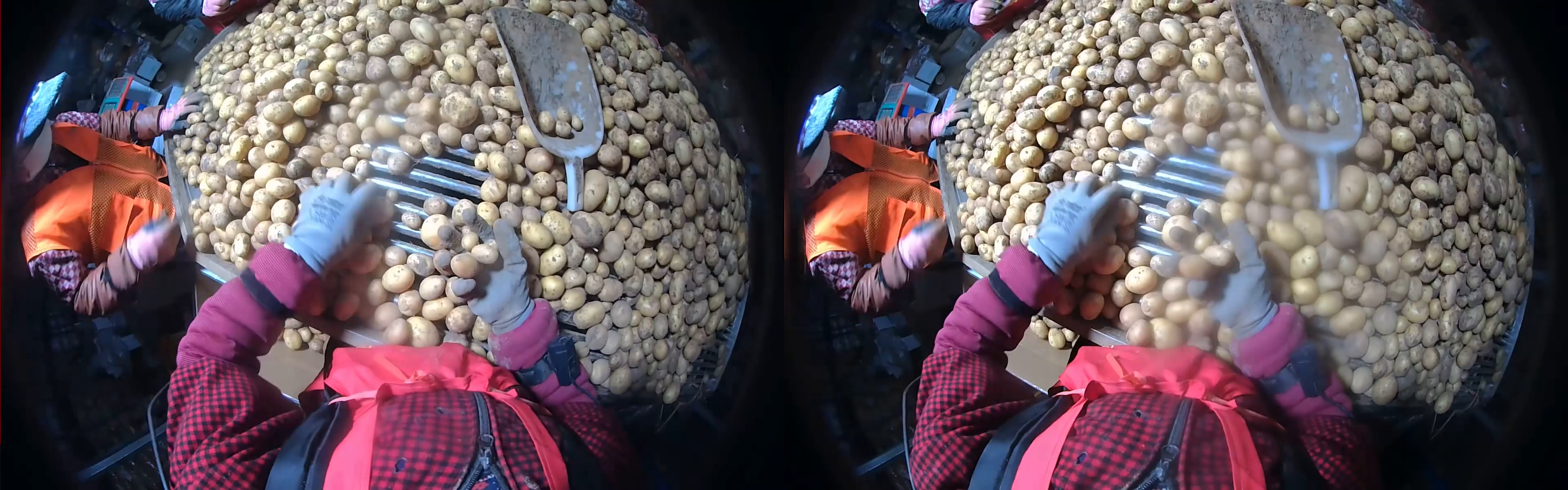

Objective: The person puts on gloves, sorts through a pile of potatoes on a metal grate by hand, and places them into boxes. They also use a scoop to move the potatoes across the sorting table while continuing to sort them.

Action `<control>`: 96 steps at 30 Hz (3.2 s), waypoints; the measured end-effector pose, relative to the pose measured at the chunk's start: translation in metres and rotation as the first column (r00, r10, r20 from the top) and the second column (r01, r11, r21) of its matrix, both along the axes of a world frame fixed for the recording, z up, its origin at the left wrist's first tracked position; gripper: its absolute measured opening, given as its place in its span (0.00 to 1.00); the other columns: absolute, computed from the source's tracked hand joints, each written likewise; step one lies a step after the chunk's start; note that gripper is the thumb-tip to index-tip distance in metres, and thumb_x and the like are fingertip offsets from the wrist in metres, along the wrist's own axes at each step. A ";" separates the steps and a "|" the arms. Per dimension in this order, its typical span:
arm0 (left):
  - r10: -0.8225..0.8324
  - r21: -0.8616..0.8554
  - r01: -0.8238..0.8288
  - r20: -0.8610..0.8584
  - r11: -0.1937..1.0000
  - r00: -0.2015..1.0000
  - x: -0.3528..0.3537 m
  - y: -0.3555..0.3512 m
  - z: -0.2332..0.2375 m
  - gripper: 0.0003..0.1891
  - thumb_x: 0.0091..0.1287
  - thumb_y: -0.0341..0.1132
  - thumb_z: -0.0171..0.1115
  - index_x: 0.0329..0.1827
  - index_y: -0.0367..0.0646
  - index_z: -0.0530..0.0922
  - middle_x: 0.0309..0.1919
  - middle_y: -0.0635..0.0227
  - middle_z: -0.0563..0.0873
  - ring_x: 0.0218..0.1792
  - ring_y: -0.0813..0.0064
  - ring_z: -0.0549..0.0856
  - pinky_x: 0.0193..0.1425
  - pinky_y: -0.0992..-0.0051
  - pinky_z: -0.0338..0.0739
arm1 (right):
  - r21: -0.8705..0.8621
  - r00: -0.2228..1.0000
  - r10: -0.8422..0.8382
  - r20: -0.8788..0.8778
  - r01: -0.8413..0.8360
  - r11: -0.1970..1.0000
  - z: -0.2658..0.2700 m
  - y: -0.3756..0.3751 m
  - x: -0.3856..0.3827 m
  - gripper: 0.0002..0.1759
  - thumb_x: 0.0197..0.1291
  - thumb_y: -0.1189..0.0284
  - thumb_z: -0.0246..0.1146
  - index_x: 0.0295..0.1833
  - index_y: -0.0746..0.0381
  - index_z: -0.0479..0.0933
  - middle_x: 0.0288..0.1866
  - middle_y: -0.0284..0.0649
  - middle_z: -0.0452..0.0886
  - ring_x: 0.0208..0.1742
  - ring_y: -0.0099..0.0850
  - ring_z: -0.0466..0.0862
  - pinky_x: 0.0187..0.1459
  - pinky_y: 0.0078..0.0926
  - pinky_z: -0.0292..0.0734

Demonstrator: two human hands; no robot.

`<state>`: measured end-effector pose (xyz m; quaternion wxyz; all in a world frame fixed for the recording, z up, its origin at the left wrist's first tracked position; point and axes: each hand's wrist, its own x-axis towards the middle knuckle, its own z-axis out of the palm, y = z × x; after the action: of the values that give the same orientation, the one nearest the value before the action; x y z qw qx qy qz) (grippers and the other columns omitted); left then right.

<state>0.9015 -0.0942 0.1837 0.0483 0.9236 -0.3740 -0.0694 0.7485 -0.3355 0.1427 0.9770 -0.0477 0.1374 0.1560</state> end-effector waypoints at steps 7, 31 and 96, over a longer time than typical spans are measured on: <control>-0.161 -0.325 0.126 -0.084 0.937 0.983 0.007 -0.003 0.015 0.27 0.61 0.33 0.69 0.66 0.52 0.80 0.45 0.60 0.86 0.44 0.53 0.87 0.47 0.58 0.82 | -0.031 0.994 0.006 -0.112 -0.010 0.999 0.005 0.003 -0.002 0.30 0.78 0.44 0.51 0.74 0.50 0.71 0.70 0.44 0.78 0.56 0.44 0.86 0.38 0.28 0.84; 0.048 0.249 -0.018 -0.117 0.968 0.992 0.070 -0.035 -0.020 0.37 0.48 0.43 0.78 0.65 0.50 0.76 0.57 0.43 0.77 0.59 0.41 0.81 0.58 0.50 0.80 | -0.277 0.999 -0.004 -0.042 -0.008 0.961 0.008 -0.001 -0.004 0.32 0.77 0.44 0.52 0.76 0.51 0.71 0.69 0.41 0.80 0.58 0.39 0.86 0.47 0.30 0.82; -0.047 -0.507 -0.048 -0.173 0.861 0.984 0.031 -0.042 0.013 0.20 0.71 0.36 0.67 0.65 0.44 0.81 0.59 0.56 0.85 0.56 0.58 0.87 0.54 0.63 0.85 | -0.707 0.999 -0.033 0.011 0.031 0.707 0.019 -0.019 -0.014 0.24 0.80 0.71 0.47 0.78 0.59 0.66 0.68 0.43 0.79 0.59 0.31 0.83 0.57 0.28 0.81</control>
<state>0.9327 -0.1363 0.1963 0.3239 0.8681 -0.3728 -0.0509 0.7345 -0.3546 0.1620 0.8868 -0.4153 0.1886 0.0748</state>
